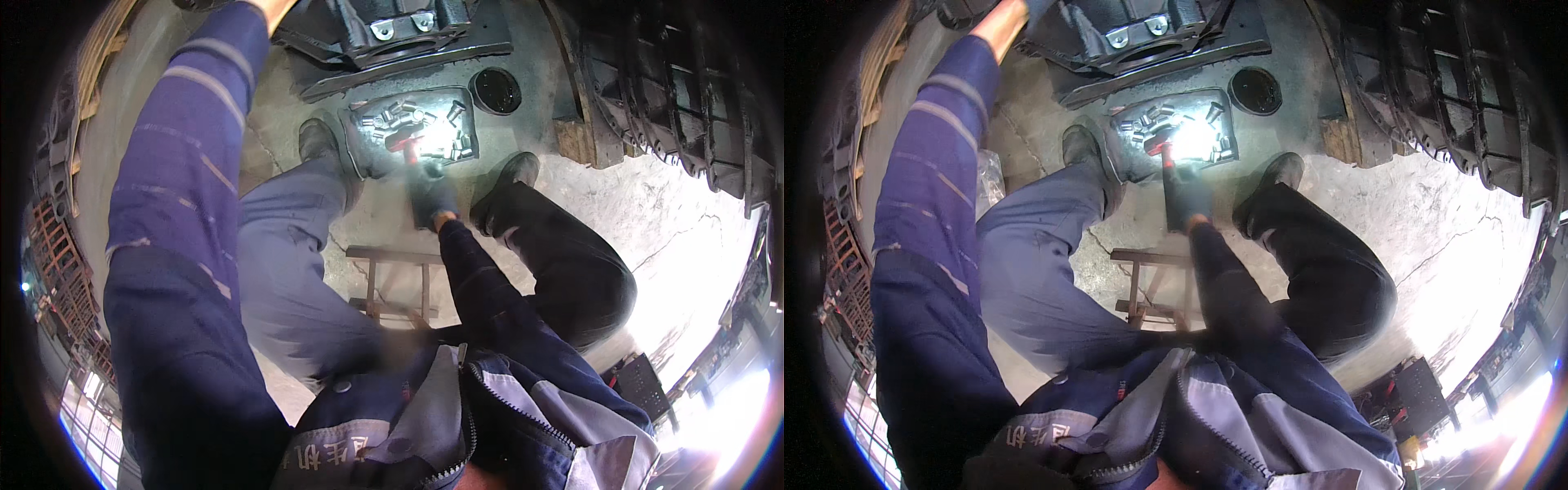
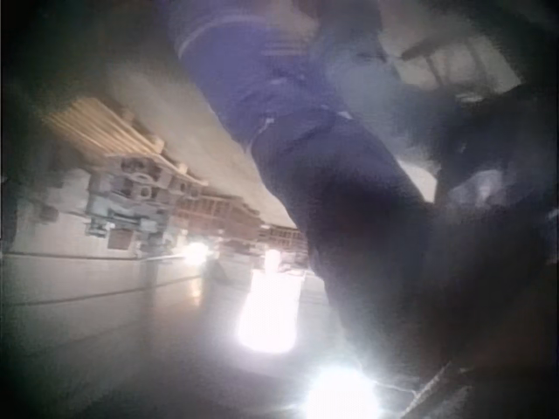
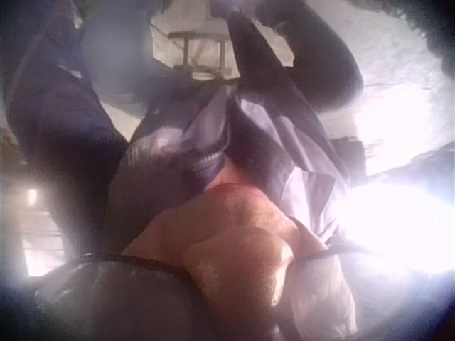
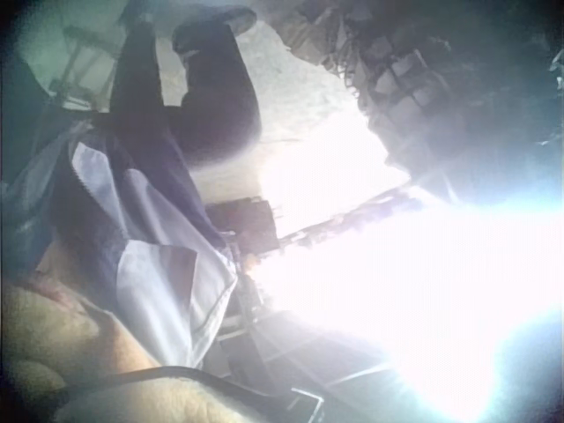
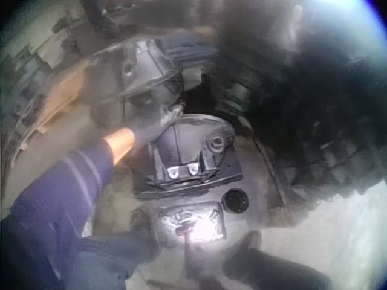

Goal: The person sits on the floor and uses a hammer to tap small metal components into a large metal housing. They repeatedly pick up parts, position them, and strike them into place, then move the housing aside and repeat the process on another unit.

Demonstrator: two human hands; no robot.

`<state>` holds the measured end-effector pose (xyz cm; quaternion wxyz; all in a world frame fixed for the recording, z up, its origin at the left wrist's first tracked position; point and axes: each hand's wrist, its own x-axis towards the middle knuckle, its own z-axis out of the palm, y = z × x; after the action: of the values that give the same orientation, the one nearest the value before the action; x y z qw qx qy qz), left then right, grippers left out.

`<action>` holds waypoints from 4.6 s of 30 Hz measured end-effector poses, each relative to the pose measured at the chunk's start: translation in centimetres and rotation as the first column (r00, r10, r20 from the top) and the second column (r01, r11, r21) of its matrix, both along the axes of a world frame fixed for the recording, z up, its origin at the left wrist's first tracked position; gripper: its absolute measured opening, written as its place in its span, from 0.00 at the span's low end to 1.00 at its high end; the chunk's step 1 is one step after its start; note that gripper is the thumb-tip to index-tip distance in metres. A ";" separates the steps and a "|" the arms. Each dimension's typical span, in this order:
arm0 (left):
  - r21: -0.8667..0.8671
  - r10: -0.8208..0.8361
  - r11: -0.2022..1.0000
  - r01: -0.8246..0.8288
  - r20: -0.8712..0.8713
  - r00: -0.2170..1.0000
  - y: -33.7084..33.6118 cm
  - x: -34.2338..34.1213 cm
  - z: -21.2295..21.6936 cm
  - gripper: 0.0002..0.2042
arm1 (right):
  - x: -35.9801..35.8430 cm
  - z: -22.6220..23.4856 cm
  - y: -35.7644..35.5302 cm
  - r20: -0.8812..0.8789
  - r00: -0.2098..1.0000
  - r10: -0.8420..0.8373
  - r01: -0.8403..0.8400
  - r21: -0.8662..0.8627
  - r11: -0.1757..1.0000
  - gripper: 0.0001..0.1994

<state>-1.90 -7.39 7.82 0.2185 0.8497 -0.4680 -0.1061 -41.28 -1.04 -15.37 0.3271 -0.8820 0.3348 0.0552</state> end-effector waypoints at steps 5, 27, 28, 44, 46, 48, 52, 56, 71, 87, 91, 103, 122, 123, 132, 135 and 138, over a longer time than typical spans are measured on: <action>-0.012 -0.004 1.000 0.003 -0.034 0.999 -0.3 0.2 1.0 0.28 | 3.0 -7.6 -8.0 0.020 0.913 -0.406 0.407 -0.005 0.914 0.20; 0.000 0.076 0.997 -0.076 0.052 0.996 -0.5 0.9 -1.3 0.36 | 9.6 4.2 -17.8 0.553 0.510 -0.659 0.165 0.689 0.706 0.10; 0.022 0.067 0.997 -0.068 0.060 0.996 -0.5 1.1 -1.2 0.36 | 10.5 7.1 -18.8 0.581 0.502 -0.641 0.131 0.681 0.720 0.15; -0.131 0.019 0.991 0.003 0.166 0.986 -1.2 2.2 -2.7 0.33 | 18.2 19.7 -21.8 0.611 0.780 -0.134 0.072 0.125 0.990 0.14; -0.144 0.137 0.981 -0.131 0.035 0.990 -1.1 2.2 -3.2 0.31 | 15.6 17.1 -20.7 0.752 0.652 -0.095 0.042 0.089 0.995 0.16; -0.054 0.107 0.993 -0.103 0.058 0.993 -1.3 2.3 -3.4 0.32 | 10.9 12.3 -17.1 0.418 0.893 -0.165 0.225 -0.099 0.969 0.15; 0.019 0.118 0.993 -0.119 0.044 0.992 -1.8 2.7 -3.7 0.33 | -0.2 -1.7 -5.4 -0.114 0.957 -0.267 0.273 0.040 0.961 0.20; -0.044 0.147 0.988 -0.145 0.046 0.988 -1.4 2.1 -2.8 0.33 | -4.0 -11.3 3.3 -0.332 0.890 -0.313 0.452 0.726 0.518 0.25; 0.008 0.129 0.992 -0.129 0.007 0.992 -0.9 1.8 -1.5 0.35 | 2.0 15.6 -8.5 0.071 0.793 -0.605 0.388 0.707 0.591 0.13; 0.031 0.122 0.991 -0.129 0.179 0.976 -0.4 0.4 -1.1 0.32 | 9.3 26.8 -21.5 0.131 0.990 0.042 0.008 -0.359 0.933 0.20; 0.075 0.159 0.984 -0.159 0.012 0.987 -0.2 0.2 -1.0 0.31 | 9.8 36.6 -25.0 0.423 0.901 0.095 0.058 -0.337 0.940 0.20; 0.028 0.158 0.987 -0.159 0.020 0.987 -0.6 0.7 -1.0 0.32 | 9.2 26.2 -24.5 0.090 0.965 0.245 -0.163 -0.524 0.836 0.19; 0.059 0.121 0.991 -0.120 -0.006 0.993 -1.2 0.8 -1.9 0.30 | 10.0 34.9 -27.3 0.254 0.931 0.262 -0.098 -0.517 0.850 0.15; 0.119 0.128 0.985 -0.125 -0.019 0.992 -1.3 0.8 -2.0 0.30 | 10.3 37.7 -27.1 0.368 0.873 0.320 -0.072 -0.552 0.831 0.13; 0.056 0.084 0.995 -0.088 0.072 0.994 -1.0 -0.4 -2.0 0.31 | 10.9 25.4 -22.1 -0.021 0.985 0.173 -0.153 -0.576 0.803 0.18; -0.039 0.144 0.990 -0.139 0.161 0.976 -0.9 -0.7 -1.9 0.31 | 10.2 26.4 -25.8 0.057 0.991 0.119 -0.083 -0.428 0.900 0.22; 0.060 0.127 0.990 -0.125 -0.042 0.991 -1.1 0.3 -1.2 0.31 | 9.8 34.2 -27.2 0.231 0.938 0.257 -0.065 -0.613 0.788 0.16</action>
<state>-1.57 -8.48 6.64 0.2111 0.8808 -0.4049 -0.1249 -31.51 -28.26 18.82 0.0745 -0.9630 0.2036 -0.1604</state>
